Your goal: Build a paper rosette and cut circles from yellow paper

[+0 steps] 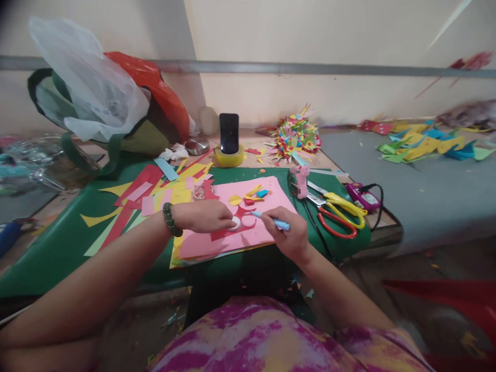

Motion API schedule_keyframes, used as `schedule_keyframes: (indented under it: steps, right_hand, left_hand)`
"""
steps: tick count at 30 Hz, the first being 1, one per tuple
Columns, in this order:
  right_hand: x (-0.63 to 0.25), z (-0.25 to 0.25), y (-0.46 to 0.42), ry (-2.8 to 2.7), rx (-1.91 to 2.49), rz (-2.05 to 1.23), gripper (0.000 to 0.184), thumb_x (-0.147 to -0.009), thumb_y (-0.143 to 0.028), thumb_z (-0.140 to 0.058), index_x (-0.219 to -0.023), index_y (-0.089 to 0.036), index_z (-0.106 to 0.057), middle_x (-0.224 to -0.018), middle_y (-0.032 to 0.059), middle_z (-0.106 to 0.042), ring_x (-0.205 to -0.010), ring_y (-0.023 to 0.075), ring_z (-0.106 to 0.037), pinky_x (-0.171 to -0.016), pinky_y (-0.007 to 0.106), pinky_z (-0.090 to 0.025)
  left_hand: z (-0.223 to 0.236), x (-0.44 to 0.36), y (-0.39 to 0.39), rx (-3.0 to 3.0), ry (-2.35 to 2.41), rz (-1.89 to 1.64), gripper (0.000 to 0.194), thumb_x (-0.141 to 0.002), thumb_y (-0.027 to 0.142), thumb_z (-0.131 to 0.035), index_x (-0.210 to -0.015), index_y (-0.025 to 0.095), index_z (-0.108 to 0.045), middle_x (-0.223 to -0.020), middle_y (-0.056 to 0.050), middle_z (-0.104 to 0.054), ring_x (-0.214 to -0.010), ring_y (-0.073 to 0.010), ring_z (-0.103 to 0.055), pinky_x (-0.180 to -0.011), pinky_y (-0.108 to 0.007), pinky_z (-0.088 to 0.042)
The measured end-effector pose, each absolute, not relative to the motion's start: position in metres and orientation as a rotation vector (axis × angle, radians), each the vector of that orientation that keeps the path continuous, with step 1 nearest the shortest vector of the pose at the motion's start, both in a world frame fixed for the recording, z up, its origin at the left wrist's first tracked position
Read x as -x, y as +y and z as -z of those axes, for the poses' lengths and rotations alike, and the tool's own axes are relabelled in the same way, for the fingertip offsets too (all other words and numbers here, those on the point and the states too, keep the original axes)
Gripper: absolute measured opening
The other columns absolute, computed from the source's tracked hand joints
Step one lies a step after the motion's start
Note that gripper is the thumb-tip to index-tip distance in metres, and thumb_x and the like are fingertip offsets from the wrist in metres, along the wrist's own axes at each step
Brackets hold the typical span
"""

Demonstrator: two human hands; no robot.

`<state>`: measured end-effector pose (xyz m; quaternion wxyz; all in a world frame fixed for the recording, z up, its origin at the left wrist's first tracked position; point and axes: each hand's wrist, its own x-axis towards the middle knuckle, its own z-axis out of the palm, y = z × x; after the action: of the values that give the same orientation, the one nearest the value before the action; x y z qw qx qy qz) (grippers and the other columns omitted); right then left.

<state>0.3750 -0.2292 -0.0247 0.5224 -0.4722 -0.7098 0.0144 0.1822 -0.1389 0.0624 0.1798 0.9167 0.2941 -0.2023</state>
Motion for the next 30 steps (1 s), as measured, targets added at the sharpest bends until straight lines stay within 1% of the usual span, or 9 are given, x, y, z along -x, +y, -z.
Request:
schedule_keyframes:
  steps: [2, 5, 9, 12, 15, 17, 21, 25, 30]
  right_hand:
    - [-0.376, 0.021, -0.231, -1.579, 1.142, -0.056, 0.017, -0.093, -0.028, -0.057, -0.078, -0.021, -0.064, -0.066, 0.0, -0.066, -0.053, 0.0132, -0.06, -0.051, 0.025, -0.047]
    - [-0.373, 0.021, -0.232, -1.531, 1.119, -0.114, 0.017, -0.092, -0.028, -0.058, -0.078, -0.021, -0.064, -0.065, -0.0009, -0.065, -0.051, 0.0122, -0.058, -0.048, 0.024, -0.046]
    - [-0.364, 0.024, -0.233, -1.59, 1.094, -0.133, 0.016, -0.092, -0.024, -0.056, -0.078, -0.02, -0.063, -0.067, -0.0006, -0.067, -0.054, 0.0115, -0.059, -0.05, 0.022, -0.045]
    - [-0.359, 0.027, -0.233, -1.649, 1.152, -0.07, 0.021, -0.093, -0.024, -0.055, -0.073, -0.02, -0.06, -0.063, -0.0008, -0.066, -0.053, 0.0106, -0.058, -0.051, 0.021, -0.044]
    - [-0.354, 0.033, -0.23, -1.734, 1.186, -0.007, 0.024, -0.095, -0.025, -0.054, -0.071, -0.02, -0.058, -0.06, -0.0008, -0.064, -0.05, 0.0098, -0.057, -0.05, 0.021, -0.043]
    - [-0.351, 0.037, -0.228, -1.781, 1.174, 0.023, 0.024, -0.096, -0.025, -0.053, -0.073, -0.02, -0.058, -0.061, -0.0003, -0.065, -0.051, 0.0099, -0.057, -0.051, 0.021, -0.043]
    - [-0.344, 0.042, -0.226, -1.847, 1.145, 0.086, 0.023, -0.097, -0.025, -0.051, -0.076, -0.02, -0.058, -0.063, 0.0014, -0.066, -0.053, 0.011, -0.06, -0.054, 0.022, -0.044]
    - [-0.335, 0.044, -0.23, -1.921, 1.152, 0.148, 0.025, -0.099, -0.024, -0.049, -0.076, -0.019, -0.058, -0.06, 0.0017, -0.065, -0.053, 0.012, -0.06, -0.053, 0.023, -0.044]
    - [-0.329, 0.045, -0.24, -1.931, 1.07, 0.058, 0.02, -0.098, -0.021, -0.05, -0.08, -0.019, -0.059, -0.065, 0.0031, -0.069, -0.056, 0.0121, -0.063, -0.057, 0.022, -0.048]
  left_hand:
    - [-0.061, -0.174, -0.133, -2.514, 0.783, 0.495, 0.041, -0.094, 0.037, -0.037, -0.073, 0.014, -0.065, -0.074, -0.007, -0.067, -0.062, -0.0153, -0.054, -0.057, -0.027, -0.036]
    - [-0.06, -0.158, -0.122, -2.317, 0.726, 0.349, 0.041, -0.094, 0.044, -0.039, -0.077, 0.014, -0.062, -0.075, -0.004, -0.063, -0.061, -0.0125, -0.055, -0.058, -0.024, -0.041]
    - [-0.055, -0.14, -0.113, -2.171, 0.74, 0.086, 0.045, -0.093, 0.051, -0.041, -0.086, 0.013, -0.064, -0.085, -0.004, -0.065, -0.065, -0.0114, -0.057, -0.062, -0.023, -0.045]
    - [-0.041, -0.137, -0.115, -2.222, 0.687, -0.047, 0.049, -0.092, 0.055, -0.041, -0.088, 0.013, -0.067, -0.082, -0.004, -0.066, -0.067, -0.0124, -0.055, -0.062, -0.023, -0.044]
    - [-0.023, -0.141, -0.121, -2.322, 0.618, -0.069, 0.05, -0.093, 0.056, -0.042, -0.085, 0.014, -0.068, -0.071, -0.003, -0.064, -0.064, -0.0127, -0.053, -0.06, -0.023, -0.041]
    - [-0.014, -0.143, -0.124, -2.346, 0.626, -0.066, 0.05, -0.094, 0.056, -0.042, -0.085, 0.014, -0.069, -0.068, -0.003, -0.064, -0.062, -0.0127, -0.053, -0.059, -0.023, -0.039]
    - [-0.01, -0.143, -0.127, -2.323, 0.656, -0.017, 0.05, -0.094, 0.055, -0.042, -0.087, 0.014, -0.07, -0.067, -0.002, -0.066, -0.06, -0.0126, -0.053, -0.058, -0.023, -0.037]
    - [-0.013, -0.142, -0.128, -2.275, 0.696, 0.019, 0.05, -0.094, 0.055, -0.043, -0.087, 0.014, -0.071, -0.069, -0.003, -0.067, -0.061, -0.013, -0.054, -0.058, -0.023, -0.036]
    - [-0.014, -0.144, -0.13, -2.284, 0.715, 0.029, 0.05, -0.094, 0.053, -0.042, -0.082, 0.013, -0.069, -0.068, -0.003, -0.065, -0.061, -0.0129, -0.053, -0.057, -0.024, -0.035]
